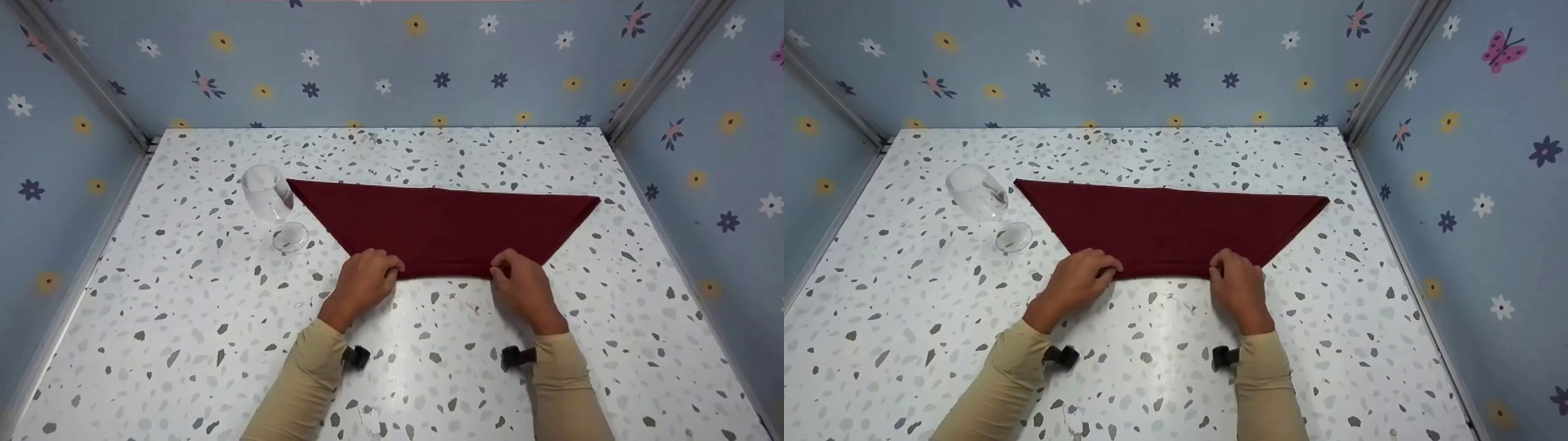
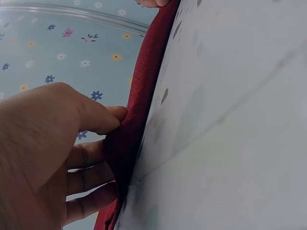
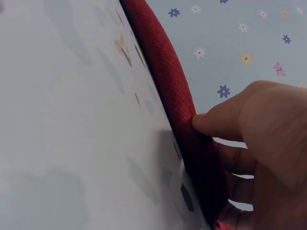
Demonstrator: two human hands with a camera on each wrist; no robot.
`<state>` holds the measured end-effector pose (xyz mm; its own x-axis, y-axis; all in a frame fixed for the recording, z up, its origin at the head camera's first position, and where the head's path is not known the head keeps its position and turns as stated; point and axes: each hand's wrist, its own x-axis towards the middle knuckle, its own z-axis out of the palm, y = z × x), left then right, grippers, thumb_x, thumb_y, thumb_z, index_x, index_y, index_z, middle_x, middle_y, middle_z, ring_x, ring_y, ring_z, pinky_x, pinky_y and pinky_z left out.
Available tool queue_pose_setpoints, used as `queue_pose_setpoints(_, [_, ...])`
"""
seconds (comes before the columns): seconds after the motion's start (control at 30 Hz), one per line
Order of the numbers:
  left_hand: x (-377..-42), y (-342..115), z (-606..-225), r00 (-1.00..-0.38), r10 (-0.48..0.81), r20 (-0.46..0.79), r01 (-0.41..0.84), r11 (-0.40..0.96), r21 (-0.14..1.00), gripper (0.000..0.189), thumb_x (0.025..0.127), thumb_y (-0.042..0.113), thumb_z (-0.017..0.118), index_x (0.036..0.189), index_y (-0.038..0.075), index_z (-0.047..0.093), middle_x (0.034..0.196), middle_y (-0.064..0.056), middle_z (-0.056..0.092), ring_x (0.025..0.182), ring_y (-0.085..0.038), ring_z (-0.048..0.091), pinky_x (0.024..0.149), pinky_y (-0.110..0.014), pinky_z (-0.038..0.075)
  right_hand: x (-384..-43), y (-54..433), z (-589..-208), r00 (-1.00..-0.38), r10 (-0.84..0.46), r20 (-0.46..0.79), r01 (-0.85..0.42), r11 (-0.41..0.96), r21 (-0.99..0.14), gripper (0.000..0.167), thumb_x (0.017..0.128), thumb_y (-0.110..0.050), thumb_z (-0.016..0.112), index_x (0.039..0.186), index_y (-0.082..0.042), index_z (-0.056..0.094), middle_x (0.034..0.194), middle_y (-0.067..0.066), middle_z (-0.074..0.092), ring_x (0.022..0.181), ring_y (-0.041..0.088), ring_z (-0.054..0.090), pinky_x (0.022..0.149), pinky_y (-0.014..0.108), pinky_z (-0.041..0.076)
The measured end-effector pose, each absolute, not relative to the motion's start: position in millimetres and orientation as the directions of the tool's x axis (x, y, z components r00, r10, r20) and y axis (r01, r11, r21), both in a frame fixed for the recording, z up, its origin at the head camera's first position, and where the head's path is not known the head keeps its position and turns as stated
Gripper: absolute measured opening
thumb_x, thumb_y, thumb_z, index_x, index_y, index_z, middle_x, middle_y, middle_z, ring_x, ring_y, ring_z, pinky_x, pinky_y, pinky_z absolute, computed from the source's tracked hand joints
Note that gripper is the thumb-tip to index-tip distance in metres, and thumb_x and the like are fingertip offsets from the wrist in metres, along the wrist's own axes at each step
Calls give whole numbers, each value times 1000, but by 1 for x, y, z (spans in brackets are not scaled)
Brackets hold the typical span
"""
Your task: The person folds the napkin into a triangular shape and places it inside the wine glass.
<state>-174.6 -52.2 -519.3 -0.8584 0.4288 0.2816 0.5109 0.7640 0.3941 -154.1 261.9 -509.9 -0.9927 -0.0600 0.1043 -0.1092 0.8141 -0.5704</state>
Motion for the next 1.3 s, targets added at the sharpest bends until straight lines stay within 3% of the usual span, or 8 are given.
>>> queue_pose_setpoints(0.2, [-173,-52,-519,-865,431,257,501,769,396,17,93,13,65,99,17,81,83,2,65,76,-19,59,68,-34,49,-153,263,-510,-987,-99,125,-152,820,-552,11,93,-5,63,99,-9,72,97,6,63,89,23,60,78,41,48])
queue_pose_setpoints(0.53, [-170,-53,-518,-868,441,229,497,777,387,17,89,21,75,104,15,81,93,0,63,82,-19,58,69,-33,49,-150,268,-506,-985,-161,62,-170,842,-513,21,90,-14,71,108,-7,78,108,12,61,100,29,59,86,48,49])
queue_pose_setpoints(0.77, [-170,-52,-514,-853,459,246,520,784,339,18,90,20,76,107,14,80,100,0,61,86,-20,56,71,-34,49,-151,269,-506,-976,-185,111,-216,870,-444,22,87,-14,74,107,-7,78,106,12,61,96,28,58,80,46,49])
queue_pose_setpoints(1.07, [-171,-51,-518,-845,453,286,524,809,266,13,94,20,72,99,12,80,94,-2,63,82,-22,56,69,-36,51,-155,267,-510,-946,-233,227,-309,859,-409,15,91,-12,69,98,-3,79,104,11,65,97,32,56,80,47,47])
queue_pose_setpoints(1.3, [-171,-52,-517,-860,428,276,497,825,269,13,96,20,69,100,13,80,94,-3,64,85,-24,57,69,-38,52,-155,268,-513,-955,-205,212,-282,847,-451,14,96,-13,64,104,-5,74,105,9,69,100,31,58,85,48,46])
